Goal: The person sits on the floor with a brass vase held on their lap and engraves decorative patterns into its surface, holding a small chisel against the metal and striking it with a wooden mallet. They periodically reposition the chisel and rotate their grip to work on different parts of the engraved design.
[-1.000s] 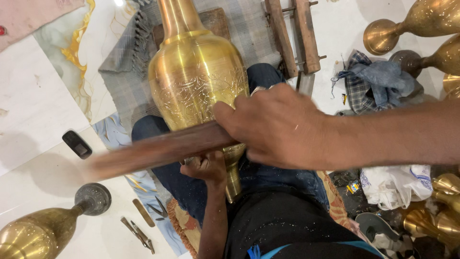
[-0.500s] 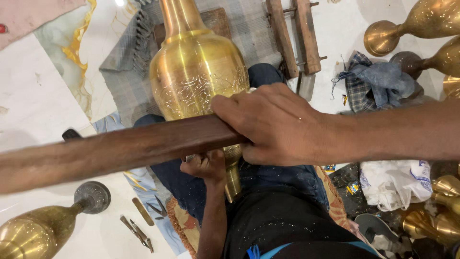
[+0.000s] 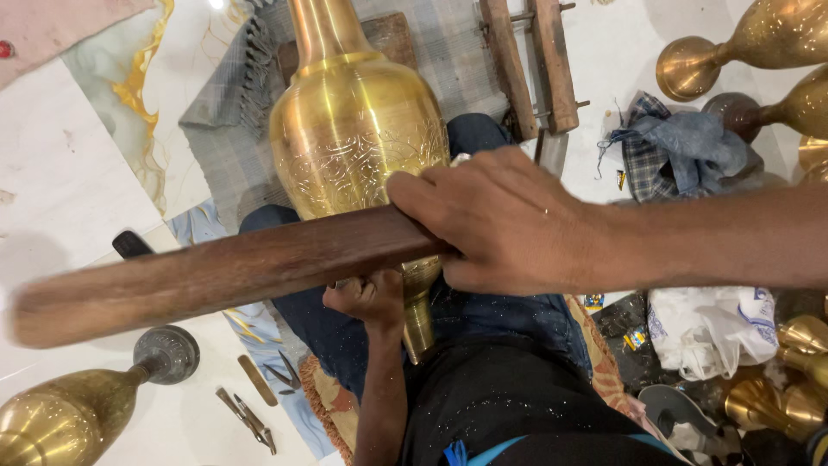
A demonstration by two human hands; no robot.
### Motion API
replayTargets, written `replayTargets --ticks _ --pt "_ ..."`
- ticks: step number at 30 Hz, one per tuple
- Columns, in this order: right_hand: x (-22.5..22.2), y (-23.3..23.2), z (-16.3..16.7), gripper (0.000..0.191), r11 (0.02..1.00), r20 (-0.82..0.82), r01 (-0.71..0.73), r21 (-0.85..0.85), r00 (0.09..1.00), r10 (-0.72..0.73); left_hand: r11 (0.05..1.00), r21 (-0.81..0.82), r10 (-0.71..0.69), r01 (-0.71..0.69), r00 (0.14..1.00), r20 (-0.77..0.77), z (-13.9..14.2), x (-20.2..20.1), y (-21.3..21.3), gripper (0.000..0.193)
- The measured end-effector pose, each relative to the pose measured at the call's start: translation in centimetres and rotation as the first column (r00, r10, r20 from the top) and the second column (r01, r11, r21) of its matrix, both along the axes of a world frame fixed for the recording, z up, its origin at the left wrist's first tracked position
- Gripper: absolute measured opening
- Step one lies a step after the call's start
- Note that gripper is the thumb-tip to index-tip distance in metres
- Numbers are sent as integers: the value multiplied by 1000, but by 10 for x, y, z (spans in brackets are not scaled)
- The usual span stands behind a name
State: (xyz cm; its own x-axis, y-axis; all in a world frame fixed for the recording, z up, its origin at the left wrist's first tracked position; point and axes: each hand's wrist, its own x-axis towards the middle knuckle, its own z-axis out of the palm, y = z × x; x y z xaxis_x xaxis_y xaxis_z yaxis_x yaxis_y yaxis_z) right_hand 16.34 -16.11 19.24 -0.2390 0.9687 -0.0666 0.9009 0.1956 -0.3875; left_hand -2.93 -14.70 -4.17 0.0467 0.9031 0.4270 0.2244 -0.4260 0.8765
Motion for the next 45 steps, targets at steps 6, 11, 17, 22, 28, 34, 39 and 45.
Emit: replayTargets --ticks 6,11,17,22,28,34,39,45 --pt "-3 0 -3 40 990 140 65 -129 989 -47 998 59 11 -9 999 -32 10 3 0 10" --pt "2 0 -2 35 986 290 58 -159 957 -9 998 13 -57 57 998 4 19 5 3 14" --pt "3 -2 -7 37 993 138 57 -107 990 -42 999 13 -33 33 999 -36 15 0 3 15" --pt "-4 2 -6 33 989 45 80 -127 996 -74 995 -34 -89 89 996 17 16 1 1 13" --pt "-2 -3 -9 32 973 77 109 -204 992 -95 993 -17 -114 113 993 -27 18 -2 3 11" --pt "5 -4 -16 38 978 11 80 -195 997 -79 982 -62 -175 179 983 61 15 -2 6 13" --pt "6 3 -9 37 975 171 79 -209 984 -43 981 -89 -171 174 985 36 15 -2 5 14" --pt "9 1 -7 42 990 121 49 -130 992 -33 964 -80 -249 255 965 78 16 -2 9 15"
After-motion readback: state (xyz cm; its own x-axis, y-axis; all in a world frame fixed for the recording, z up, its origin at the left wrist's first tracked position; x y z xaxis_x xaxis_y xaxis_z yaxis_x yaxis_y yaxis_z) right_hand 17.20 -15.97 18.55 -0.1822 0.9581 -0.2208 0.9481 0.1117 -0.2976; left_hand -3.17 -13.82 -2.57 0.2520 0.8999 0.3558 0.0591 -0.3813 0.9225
